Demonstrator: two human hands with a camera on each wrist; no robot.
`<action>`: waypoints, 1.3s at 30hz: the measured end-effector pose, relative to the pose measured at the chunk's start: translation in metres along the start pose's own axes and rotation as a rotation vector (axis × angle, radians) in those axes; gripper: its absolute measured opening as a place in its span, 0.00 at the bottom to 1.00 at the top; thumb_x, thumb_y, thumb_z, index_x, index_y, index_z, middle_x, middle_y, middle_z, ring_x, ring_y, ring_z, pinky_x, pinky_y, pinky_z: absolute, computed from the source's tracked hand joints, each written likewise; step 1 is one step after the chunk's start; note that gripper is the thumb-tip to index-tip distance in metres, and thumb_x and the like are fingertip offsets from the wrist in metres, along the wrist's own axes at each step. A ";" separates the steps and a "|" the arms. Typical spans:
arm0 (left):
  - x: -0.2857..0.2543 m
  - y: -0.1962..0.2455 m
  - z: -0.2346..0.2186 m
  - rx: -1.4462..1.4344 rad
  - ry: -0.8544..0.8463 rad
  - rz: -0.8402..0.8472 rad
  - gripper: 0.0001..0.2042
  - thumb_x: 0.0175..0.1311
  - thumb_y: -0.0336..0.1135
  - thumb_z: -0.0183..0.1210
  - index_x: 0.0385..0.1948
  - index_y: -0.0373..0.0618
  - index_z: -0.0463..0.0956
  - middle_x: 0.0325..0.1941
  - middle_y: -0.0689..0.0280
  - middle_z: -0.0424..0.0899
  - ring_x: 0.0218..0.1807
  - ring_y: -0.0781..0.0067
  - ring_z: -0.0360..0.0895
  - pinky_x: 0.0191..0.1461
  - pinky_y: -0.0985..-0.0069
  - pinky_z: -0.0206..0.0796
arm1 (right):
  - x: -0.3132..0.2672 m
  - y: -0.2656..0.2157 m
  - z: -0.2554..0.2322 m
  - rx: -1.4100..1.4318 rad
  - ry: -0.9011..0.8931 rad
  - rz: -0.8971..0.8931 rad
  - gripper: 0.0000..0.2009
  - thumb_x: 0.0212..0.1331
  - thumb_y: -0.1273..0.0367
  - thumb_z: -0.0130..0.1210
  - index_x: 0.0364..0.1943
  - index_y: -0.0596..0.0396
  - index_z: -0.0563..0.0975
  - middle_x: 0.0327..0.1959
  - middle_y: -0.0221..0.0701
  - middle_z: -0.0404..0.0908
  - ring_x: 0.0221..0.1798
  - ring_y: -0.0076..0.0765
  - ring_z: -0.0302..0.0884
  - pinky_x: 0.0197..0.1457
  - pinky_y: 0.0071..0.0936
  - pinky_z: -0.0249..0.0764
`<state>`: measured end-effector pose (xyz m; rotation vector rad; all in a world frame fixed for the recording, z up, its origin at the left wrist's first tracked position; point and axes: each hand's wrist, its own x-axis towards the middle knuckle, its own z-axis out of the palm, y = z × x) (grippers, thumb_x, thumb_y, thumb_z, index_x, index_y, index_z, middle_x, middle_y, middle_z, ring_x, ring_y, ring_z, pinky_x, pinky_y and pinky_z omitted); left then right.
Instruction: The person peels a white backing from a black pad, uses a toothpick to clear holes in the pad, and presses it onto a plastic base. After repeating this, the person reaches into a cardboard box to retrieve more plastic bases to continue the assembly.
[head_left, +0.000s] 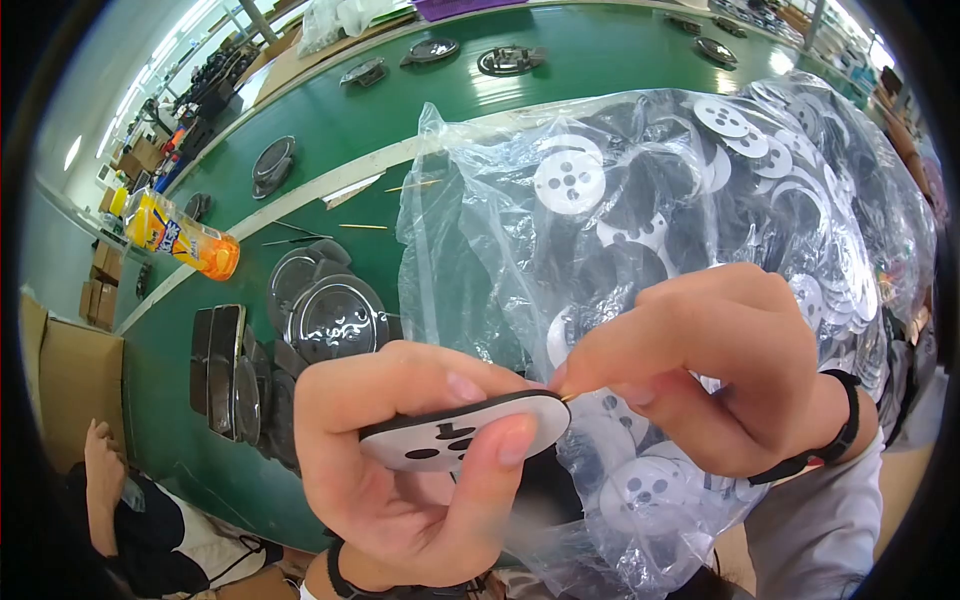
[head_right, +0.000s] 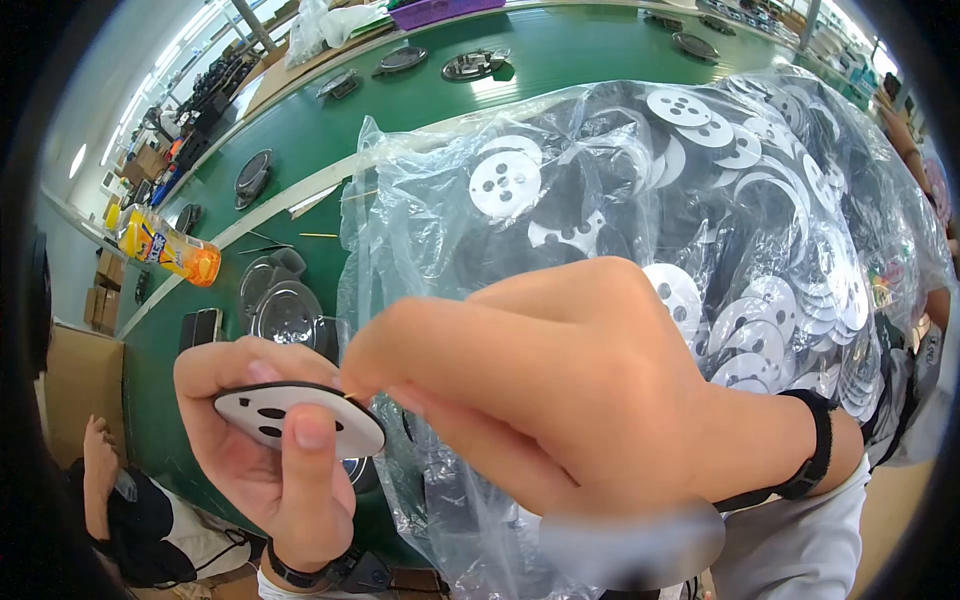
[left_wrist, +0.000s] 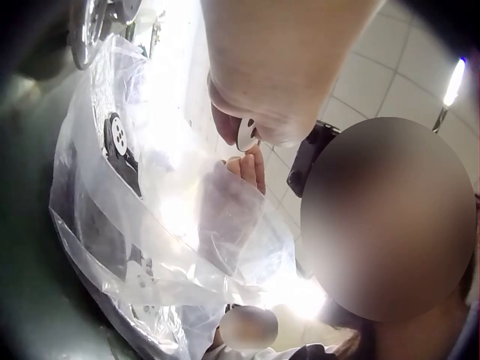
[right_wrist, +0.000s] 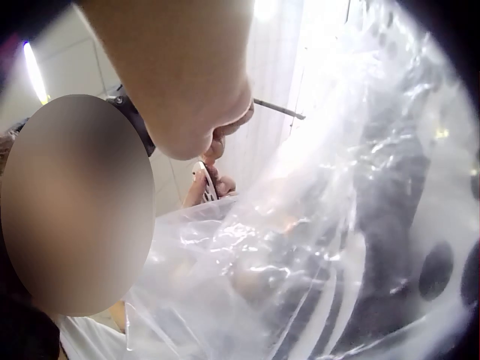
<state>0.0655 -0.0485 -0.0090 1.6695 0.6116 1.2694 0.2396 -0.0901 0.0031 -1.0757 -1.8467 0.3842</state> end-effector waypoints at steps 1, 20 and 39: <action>0.000 0.000 0.000 0.007 -0.001 0.013 0.17 0.53 0.31 0.58 0.38 0.40 0.58 0.28 0.59 0.72 0.28 0.72 0.70 0.34 0.79 0.61 | -0.001 -0.001 -0.002 0.000 0.000 0.002 0.09 0.44 0.81 0.50 0.30 0.58 0.78 0.20 0.31 0.78 0.14 0.28 0.68 0.17 0.21 0.62; 0.009 -0.020 -0.010 0.142 -0.301 0.320 0.14 0.56 0.28 0.55 0.39 0.40 0.57 0.29 0.56 0.73 0.28 0.74 0.69 0.34 0.81 0.60 | 0.003 -0.002 -0.014 -0.457 -0.133 -0.158 0.03 0.39 0.74 0.52 0.21 0.55 0.75 0.11 0.23 0.70 0.08 0.26 0.57 0.10 0.21 0.52; -0.004 -0.023 0.005 0.137 -0.235 -0.034 0.13 0.66 0.39 0.40 0.43 0.38 0.57 0.28 0.61 0.72 0.21 0.82 0.66 0.22 0.85 0.56 | 0.002 0.016 -0.009 -0.580 -0.017 -0.137 0.15 0.38 0.59 0.64 0.17 0.51 0.70 0.10 0.22 0.65 0.09 0.29 0.60 0.12 0.23 0.52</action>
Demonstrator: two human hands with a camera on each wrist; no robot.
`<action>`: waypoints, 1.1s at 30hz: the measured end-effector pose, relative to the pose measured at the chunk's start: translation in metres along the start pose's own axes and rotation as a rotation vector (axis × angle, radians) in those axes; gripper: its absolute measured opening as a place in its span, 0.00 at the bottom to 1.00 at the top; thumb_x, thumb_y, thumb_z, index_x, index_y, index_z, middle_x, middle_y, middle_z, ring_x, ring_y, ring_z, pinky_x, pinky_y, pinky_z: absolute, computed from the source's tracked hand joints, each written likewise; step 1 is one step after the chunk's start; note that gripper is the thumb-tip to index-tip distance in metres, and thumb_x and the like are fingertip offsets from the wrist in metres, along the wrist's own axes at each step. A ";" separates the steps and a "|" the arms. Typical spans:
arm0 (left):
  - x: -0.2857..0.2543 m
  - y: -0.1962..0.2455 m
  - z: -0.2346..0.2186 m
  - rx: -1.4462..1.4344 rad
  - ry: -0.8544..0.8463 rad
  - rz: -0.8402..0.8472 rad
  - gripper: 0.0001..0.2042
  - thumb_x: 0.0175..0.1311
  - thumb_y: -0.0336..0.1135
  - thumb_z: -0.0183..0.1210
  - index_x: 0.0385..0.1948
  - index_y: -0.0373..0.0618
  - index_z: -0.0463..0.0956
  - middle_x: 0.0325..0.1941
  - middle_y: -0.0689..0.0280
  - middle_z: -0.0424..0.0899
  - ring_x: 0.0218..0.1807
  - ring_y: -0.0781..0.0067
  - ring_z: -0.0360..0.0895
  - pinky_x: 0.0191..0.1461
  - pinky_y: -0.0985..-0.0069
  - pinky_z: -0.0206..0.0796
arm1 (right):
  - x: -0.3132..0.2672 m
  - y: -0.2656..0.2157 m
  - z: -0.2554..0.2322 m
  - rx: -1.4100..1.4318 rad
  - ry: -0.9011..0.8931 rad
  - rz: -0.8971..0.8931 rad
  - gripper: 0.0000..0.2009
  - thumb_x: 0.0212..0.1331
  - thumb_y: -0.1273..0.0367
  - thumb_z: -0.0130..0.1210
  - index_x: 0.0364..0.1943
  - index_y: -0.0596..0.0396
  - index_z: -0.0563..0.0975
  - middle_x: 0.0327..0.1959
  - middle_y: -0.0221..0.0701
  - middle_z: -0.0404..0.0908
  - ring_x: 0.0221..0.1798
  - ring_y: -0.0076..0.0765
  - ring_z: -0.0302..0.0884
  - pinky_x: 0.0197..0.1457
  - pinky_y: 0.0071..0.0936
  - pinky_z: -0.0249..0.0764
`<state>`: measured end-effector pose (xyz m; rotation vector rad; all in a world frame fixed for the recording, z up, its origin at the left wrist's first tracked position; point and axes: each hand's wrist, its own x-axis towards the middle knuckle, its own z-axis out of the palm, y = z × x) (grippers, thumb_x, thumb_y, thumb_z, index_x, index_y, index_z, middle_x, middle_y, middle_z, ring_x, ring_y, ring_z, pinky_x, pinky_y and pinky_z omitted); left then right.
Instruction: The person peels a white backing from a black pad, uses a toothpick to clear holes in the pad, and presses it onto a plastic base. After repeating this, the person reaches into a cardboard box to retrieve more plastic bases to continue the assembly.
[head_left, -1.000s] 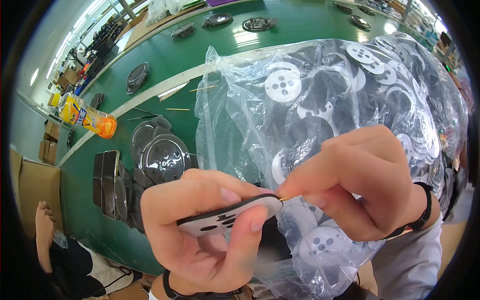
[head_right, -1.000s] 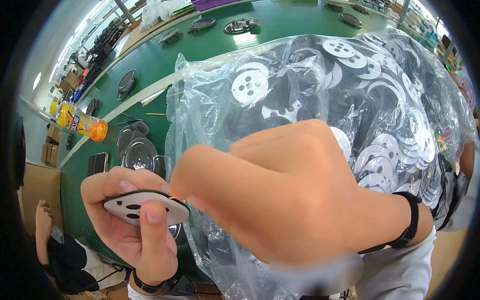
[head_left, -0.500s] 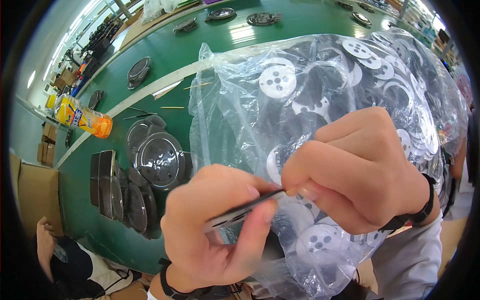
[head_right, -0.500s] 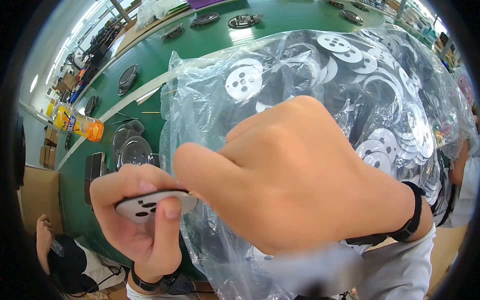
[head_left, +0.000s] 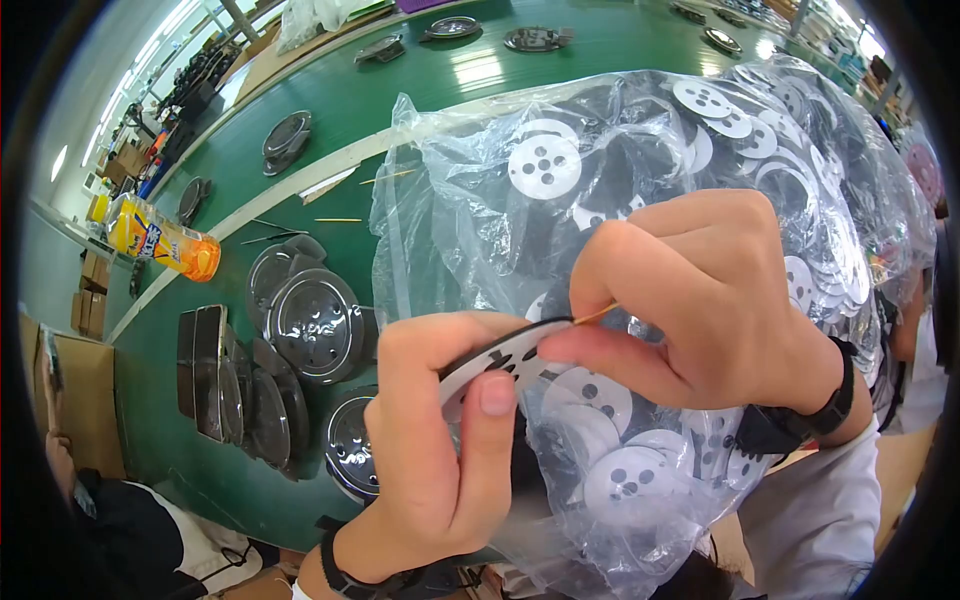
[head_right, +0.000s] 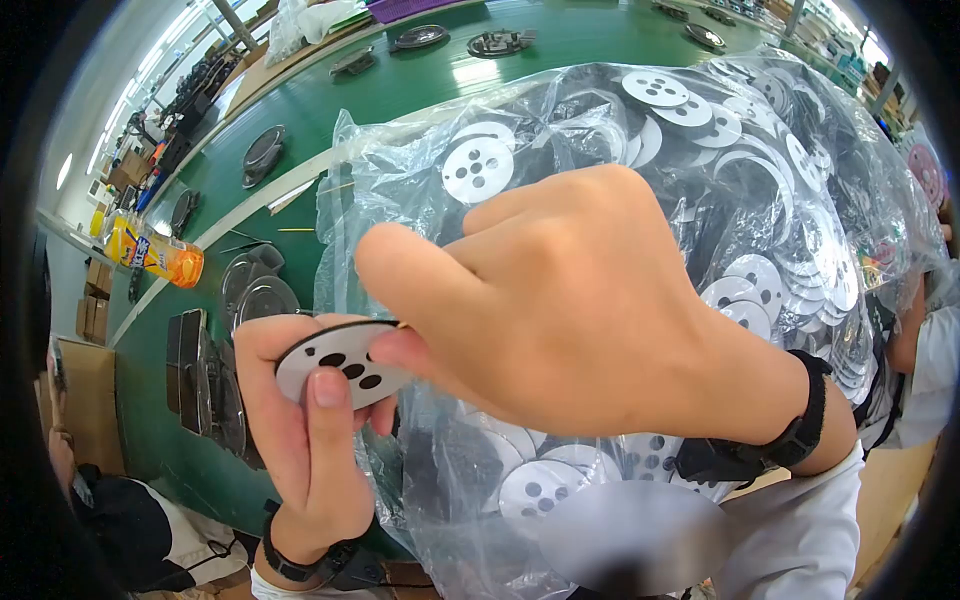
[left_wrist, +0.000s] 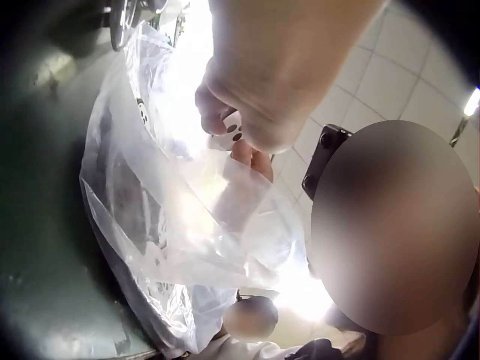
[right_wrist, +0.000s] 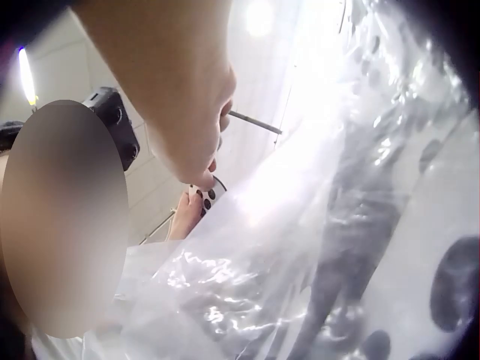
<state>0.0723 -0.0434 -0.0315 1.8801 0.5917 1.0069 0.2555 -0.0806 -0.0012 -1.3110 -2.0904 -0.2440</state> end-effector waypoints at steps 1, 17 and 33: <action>0.000 0.000 0.002 0.000 0.001 0.001 0.13 0.66 0.39 0.40 0.43 0.38 0.57 0.28 0.61 0.72 0.21 0.82 0.66 0.22 0.85 0.56 | 0.000 0.000 -0.001 -0.001 0.001 -0.001 0.15 0.38 0.59 0.64 0.17 0.51 0.70 0.10 0.22 0.65 0.09 0.29 0.60 0.12 0.23 0.52; 0.009 -0.004 -0.005 0.250 0.063 0.230 0.10 0.55 0.20 0.48 0.38 0.33 0.71 0.27 0.57 0.78 0.21 0.69 0.75 0.25 0.80 0.66 | 0.003 0.000 0.011 -0.320 0.193 -0.191 0.14 0.33 0.62 0.62 0.17 0.53 0.69 0.11 0.24 0.61 0.13 0.27 0.53 0.13 0.22 0.47; 0.036 -0.018 -0.058 0.368 0.445 0.263 0.05 0.58 0.23 0.47 0.35 0.36 0.70 0.20 0.61 0.74 0.18 0.71 0.73 0.23 0.81 0.62 | 0.096 -0.006 0.055 -0.291 0.420 -0.435 0.08 0.35 0.67 0.54 0.18 0.50 0.66 0.12 0.23 0.60 0.16 0.26 0.61 0.15 0.23 0.58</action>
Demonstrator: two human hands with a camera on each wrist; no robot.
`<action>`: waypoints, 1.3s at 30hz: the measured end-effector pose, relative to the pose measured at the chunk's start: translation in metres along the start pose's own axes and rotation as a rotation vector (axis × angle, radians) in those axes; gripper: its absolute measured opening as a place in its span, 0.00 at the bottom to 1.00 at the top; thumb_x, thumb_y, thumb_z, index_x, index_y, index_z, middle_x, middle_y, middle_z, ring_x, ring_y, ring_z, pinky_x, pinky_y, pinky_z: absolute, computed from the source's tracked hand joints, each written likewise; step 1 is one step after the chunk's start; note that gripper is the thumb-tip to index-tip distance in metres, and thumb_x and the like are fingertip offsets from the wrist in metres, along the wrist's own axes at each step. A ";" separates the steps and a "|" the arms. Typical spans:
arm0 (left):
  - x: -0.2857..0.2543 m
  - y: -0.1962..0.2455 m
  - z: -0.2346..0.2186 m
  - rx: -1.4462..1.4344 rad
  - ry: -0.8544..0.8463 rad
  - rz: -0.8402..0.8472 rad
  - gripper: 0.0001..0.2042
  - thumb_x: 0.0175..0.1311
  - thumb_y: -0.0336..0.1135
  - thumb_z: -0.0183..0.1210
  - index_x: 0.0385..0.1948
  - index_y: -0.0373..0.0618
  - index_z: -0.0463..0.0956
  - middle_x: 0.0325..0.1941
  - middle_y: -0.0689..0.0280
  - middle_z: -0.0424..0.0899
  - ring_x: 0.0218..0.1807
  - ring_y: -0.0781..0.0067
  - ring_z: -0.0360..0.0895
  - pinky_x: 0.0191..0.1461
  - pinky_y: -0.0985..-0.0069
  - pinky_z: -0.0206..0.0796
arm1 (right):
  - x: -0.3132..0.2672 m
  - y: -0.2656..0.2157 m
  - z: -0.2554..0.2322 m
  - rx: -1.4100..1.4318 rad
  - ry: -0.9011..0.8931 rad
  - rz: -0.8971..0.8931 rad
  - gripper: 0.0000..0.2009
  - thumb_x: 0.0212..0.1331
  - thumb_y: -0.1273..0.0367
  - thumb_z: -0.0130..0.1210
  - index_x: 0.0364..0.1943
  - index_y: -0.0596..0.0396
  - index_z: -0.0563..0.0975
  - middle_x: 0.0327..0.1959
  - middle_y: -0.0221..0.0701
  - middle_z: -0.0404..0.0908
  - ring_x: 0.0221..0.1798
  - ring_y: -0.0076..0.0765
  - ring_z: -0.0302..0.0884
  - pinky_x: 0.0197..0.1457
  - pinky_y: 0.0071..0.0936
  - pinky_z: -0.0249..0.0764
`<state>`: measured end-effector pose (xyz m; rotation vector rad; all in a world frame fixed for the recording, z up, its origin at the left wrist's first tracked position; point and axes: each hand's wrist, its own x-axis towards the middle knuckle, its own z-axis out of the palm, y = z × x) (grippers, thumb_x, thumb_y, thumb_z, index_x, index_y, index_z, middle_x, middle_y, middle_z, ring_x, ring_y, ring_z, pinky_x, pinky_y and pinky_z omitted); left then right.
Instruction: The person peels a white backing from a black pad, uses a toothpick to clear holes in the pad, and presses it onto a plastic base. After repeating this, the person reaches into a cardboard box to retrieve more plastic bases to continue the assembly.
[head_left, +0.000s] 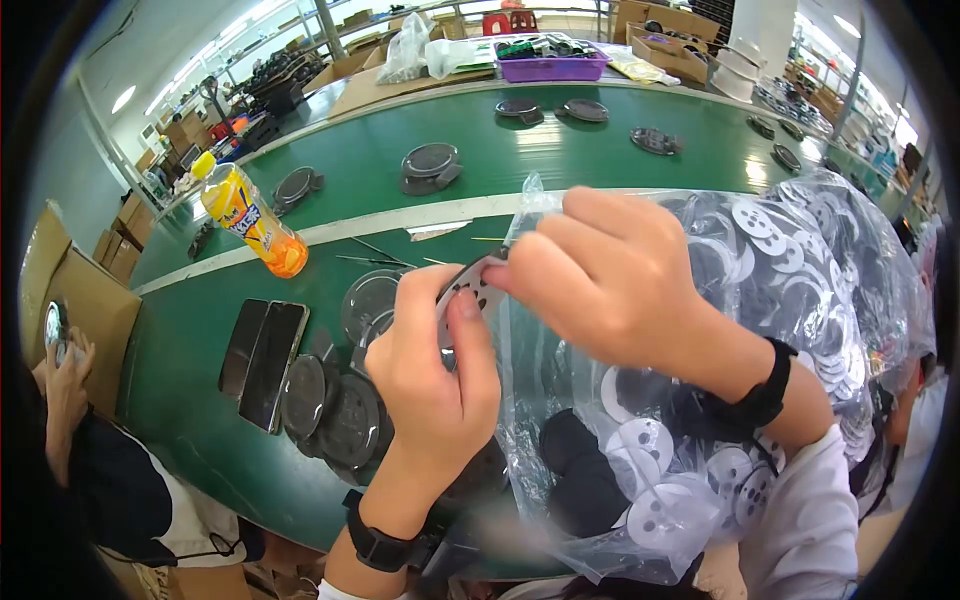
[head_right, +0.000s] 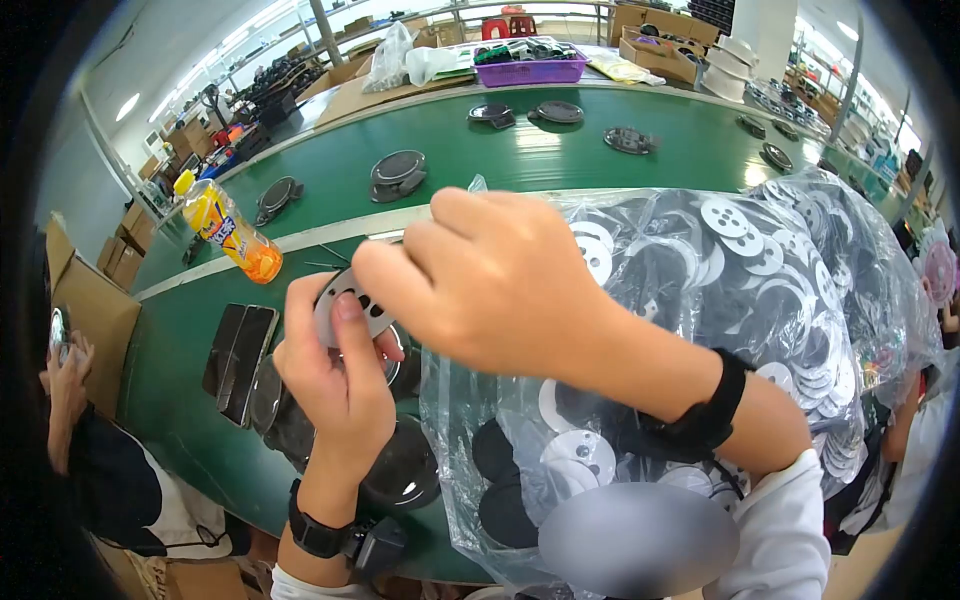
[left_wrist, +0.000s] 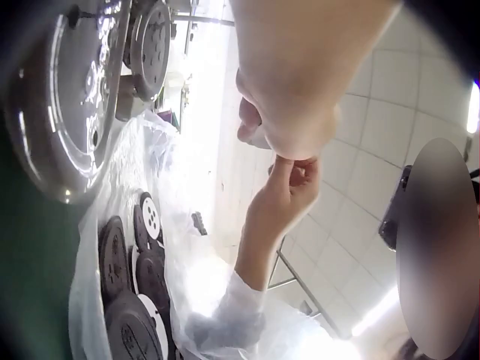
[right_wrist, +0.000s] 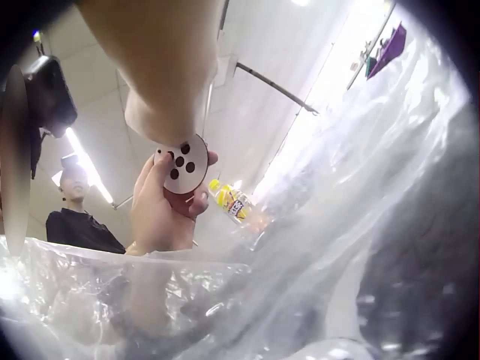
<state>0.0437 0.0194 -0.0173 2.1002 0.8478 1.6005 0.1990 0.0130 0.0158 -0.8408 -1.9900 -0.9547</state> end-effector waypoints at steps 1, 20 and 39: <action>-0.001 0.000 0.000 -0.002 0.003 -0.007 0.05 0.58 0.23 0.47 0.35 0.36 0.70 0.20 0.61 0.74 0.18 0.71 0.73 0.23 0.81 0.62 | -0.002 -0.003 0.002 0.004 0.019 0.017 0.08 0.32 0.68 0.54 0.17 0.48 0.66 0.11 0.22 0.58 0.16 0.24 0.60 0.15 0.21 0.57; 0.008 -0.006 -0.006 -0.604 -0.090 -0.644 0.11 0.65 0.37 0.42 0.34 0.39 0.71 0.30 0.69 0.74 0.33 0.81 0.72 0.38 0.84 0.63 | -0.022 -0.012 0.000 0.073 -0.043 -0.105 0.08 0.28 0.69 0.52 0.13 0.48 0.64 0.11 0.20 0.55 0.16 0.21 0.56 0.16 0.17 0.50; 0.027 -0.043 -0.034 -0.643 0.445 -0.677 0.14 0.65 0.40 0.40 0.41 0.42 0.70 0.38 0.60 0.80 0.37 0.72 0.77 0.36 0.74 0.68 | -0.027 0.009 0.069 0.442 -0.523 0.897 0.20 0.49 0.55 0.57 0.28 0.56 0.64 0.24 0.39 0.72 0.29 0.43 0.70 0.32 0.35 0.64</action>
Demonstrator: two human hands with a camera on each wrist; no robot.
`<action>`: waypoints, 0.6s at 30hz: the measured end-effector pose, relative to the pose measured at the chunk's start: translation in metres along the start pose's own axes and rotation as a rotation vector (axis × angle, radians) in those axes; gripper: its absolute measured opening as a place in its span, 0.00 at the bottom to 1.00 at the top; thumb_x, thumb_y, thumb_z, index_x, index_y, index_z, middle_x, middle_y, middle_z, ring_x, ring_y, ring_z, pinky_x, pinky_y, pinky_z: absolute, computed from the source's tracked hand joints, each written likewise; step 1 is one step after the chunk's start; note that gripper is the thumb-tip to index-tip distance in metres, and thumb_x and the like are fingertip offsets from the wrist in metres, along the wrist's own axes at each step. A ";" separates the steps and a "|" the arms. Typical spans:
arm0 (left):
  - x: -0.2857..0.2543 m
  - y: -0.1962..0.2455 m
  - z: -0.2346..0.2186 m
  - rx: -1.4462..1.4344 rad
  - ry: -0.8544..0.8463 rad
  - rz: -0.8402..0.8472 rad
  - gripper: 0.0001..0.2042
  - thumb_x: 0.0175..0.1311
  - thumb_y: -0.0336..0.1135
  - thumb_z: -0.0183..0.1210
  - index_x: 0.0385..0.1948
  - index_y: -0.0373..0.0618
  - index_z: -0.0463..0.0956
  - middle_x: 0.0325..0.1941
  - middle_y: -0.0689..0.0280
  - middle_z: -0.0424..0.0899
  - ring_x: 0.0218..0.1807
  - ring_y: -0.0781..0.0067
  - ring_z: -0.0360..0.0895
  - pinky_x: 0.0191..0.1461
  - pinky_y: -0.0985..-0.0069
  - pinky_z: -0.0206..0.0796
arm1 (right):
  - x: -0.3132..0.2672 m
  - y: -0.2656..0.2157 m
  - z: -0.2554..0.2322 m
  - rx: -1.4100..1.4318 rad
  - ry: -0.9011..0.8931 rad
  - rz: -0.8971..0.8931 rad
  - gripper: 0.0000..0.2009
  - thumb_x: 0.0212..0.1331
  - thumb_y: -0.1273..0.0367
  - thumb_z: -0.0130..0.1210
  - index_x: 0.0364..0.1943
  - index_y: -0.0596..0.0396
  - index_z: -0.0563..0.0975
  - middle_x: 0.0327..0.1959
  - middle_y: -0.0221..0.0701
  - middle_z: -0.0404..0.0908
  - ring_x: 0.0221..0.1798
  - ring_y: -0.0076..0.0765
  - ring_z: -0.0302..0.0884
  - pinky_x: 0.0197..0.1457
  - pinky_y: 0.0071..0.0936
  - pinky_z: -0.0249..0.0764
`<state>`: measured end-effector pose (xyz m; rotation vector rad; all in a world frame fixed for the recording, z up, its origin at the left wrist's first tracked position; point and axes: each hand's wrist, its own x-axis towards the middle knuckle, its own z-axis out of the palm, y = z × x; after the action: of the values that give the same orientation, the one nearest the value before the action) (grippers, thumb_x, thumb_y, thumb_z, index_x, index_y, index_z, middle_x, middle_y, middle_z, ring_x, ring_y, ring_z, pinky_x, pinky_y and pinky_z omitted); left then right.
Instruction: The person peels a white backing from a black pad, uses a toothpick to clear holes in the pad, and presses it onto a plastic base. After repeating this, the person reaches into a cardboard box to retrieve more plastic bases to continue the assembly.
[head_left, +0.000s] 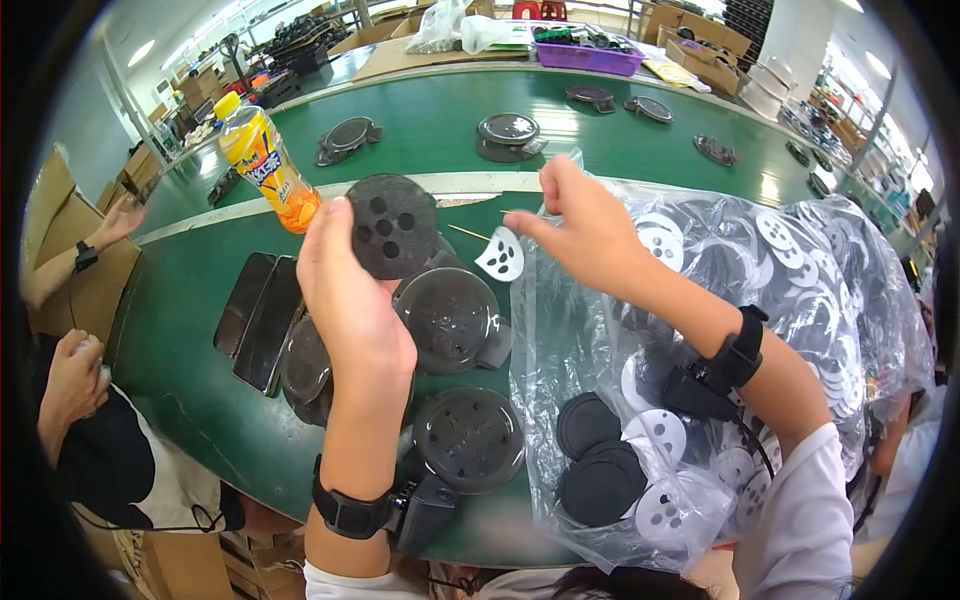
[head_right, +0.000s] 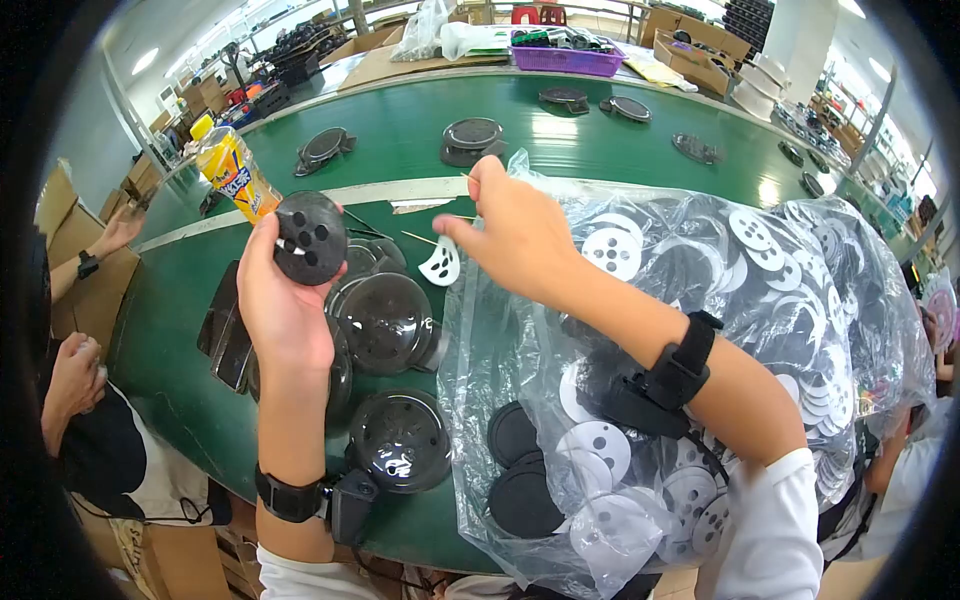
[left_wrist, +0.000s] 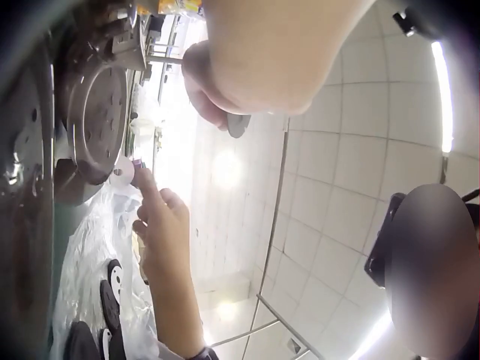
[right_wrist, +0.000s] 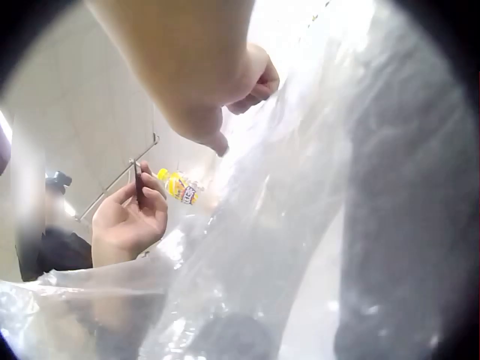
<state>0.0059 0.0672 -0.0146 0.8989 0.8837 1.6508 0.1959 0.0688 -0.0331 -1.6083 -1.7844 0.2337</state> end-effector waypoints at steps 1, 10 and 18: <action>-0.003 0.000 0.003 0.025 0.008 0.020 0.13 0.65 0.39 0.41 0.40 0.41 0.70 0.38 0.60 0.79 0.38 0.72 0.77 0.38 0.74 0.69 | 0.000 -0.001 -0.003 0.117 0.000 0.032 0.20 0.49 0.54 0.57 0.25 0.55 0.63 0.21 0.37 0.70 0.26 0.42 0.67 0.32 0.33 0.64; -0.040 0.007 0.026 0.106 -0.609 -0.004 0.16 0.66 0.37 0.42 0.37 0.33 0.73 0.44 0.55 0.77 0.46 0.74 0.74 0.51 0.76 0.63 | -0.032 -0.017 -0.043 1.004 -0.259 -0.087 0.21 0.67 0.59 0.34 0.38 0.63 0.73 0.23 0.24 0.67 0.26 0.18 0.60 0.32 0.18 0.60; -0.035 0.006 0.027 0.286 -0.950 0.341 0.18 0.63 0.45 0.45 0.33 0.39 0.78 0.58 0.51 0.63 0.61 0.63 0.57 0.61 0.68 0.49 | -0.059 -0.027 -0.066 1.168 -0.755 0.131 0.26 0.59 0.50 0.45 0.46 0.60 0.71 0.27 0.21 0.66 0.29 0.14 0.56 0.31 0.14 0.52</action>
<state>0.0340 0.0357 -0.0021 1.8902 0.2976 1.1314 0.2128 -0.0126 0.0083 -0.7611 -1.4596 1.7479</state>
